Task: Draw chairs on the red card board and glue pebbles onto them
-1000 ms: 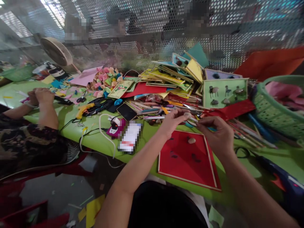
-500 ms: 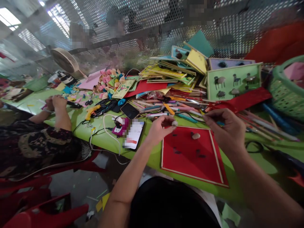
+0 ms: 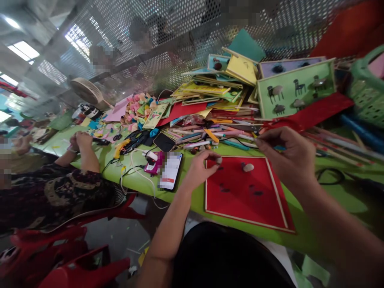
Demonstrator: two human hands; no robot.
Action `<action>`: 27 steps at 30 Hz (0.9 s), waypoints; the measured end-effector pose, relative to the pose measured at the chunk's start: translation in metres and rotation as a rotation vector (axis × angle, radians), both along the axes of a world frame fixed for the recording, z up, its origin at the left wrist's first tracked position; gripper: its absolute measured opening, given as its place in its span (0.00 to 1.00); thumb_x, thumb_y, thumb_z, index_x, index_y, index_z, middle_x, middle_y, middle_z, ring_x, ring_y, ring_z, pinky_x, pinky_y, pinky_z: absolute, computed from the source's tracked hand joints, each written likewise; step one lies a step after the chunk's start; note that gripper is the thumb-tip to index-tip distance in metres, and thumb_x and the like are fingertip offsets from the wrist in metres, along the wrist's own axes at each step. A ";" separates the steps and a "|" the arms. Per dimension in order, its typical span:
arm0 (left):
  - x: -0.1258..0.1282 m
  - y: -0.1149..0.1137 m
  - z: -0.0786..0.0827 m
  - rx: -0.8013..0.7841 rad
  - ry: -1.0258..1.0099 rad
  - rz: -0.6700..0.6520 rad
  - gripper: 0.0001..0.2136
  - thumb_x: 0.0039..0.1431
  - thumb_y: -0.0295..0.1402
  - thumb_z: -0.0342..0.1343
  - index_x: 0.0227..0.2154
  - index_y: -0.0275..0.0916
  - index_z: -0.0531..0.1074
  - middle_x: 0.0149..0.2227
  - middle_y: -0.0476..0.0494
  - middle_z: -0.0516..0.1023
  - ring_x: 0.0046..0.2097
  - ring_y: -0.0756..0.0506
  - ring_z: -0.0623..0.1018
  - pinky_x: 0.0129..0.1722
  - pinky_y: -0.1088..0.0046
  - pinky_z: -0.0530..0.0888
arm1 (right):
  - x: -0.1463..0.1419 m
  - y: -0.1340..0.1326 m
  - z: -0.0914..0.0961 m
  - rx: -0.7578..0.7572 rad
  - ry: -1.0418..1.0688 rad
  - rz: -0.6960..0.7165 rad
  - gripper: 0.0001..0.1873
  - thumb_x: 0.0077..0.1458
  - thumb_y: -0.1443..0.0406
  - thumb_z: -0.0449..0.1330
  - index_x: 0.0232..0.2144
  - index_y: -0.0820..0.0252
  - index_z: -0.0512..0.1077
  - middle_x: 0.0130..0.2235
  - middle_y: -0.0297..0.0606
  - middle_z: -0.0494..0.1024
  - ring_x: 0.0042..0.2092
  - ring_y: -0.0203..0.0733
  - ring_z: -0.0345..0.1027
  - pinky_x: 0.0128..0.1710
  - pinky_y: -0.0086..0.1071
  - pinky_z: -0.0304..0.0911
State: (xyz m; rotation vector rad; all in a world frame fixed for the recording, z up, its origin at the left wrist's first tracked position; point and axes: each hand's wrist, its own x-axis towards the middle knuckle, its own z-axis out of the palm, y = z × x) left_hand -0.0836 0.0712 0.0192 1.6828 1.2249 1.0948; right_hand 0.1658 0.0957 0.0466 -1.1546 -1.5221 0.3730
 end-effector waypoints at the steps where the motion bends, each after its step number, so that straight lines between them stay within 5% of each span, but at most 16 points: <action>1: 0.000 0.000 0.000 0.000 0.004 0.004 0.12 0.56 0.28 0.66 0.43 0.40 0.78 0.43 0.43 0.82 0.46 0.45 0.80 0.54 0.62 0.75 | 0.000 0.000 0.000 -0.002 0.005 0.003 0.04 0.57 0.65 0.67 0.32 0.56 0.75 0.30 0.32 0.78 0.29 0.36 0.69 0.33 0.32 0.65; 16: 0.005 0.002 -0.006 -0.069 -0.173 0.042 0.20 0.51 0.44 0.72 0.39 0.40 0.72 0.39 0.46 0.78 0.40 0.48 0.78 0.46 0.69 0.75 | -0.002 -0.003 0.007 0.038 -0.066 0.053 0.03 0.57 0.67 0.65 0.32 0.57 0.74 0.30 0.32 0.78 0.27 0.34 0.67 0.28 0.28 0.60; 27: -0.001 -0.001 0.002 -0.004 0.075 0.016 0.12 0.59 0.38 0.68 0.45 0.43 0.81 0.46 0.41 0.83 0.49 0.42 0.80 0.57 0.58 0.73 | -0.001 -0.002 0.008 0.032 -0.072 0.049 0.03 0.57 0.67 0.64 0.31 0.57 0.73 0.30 0.32 0.77 0.26 0.33 0.66 0.29 0.28 0.60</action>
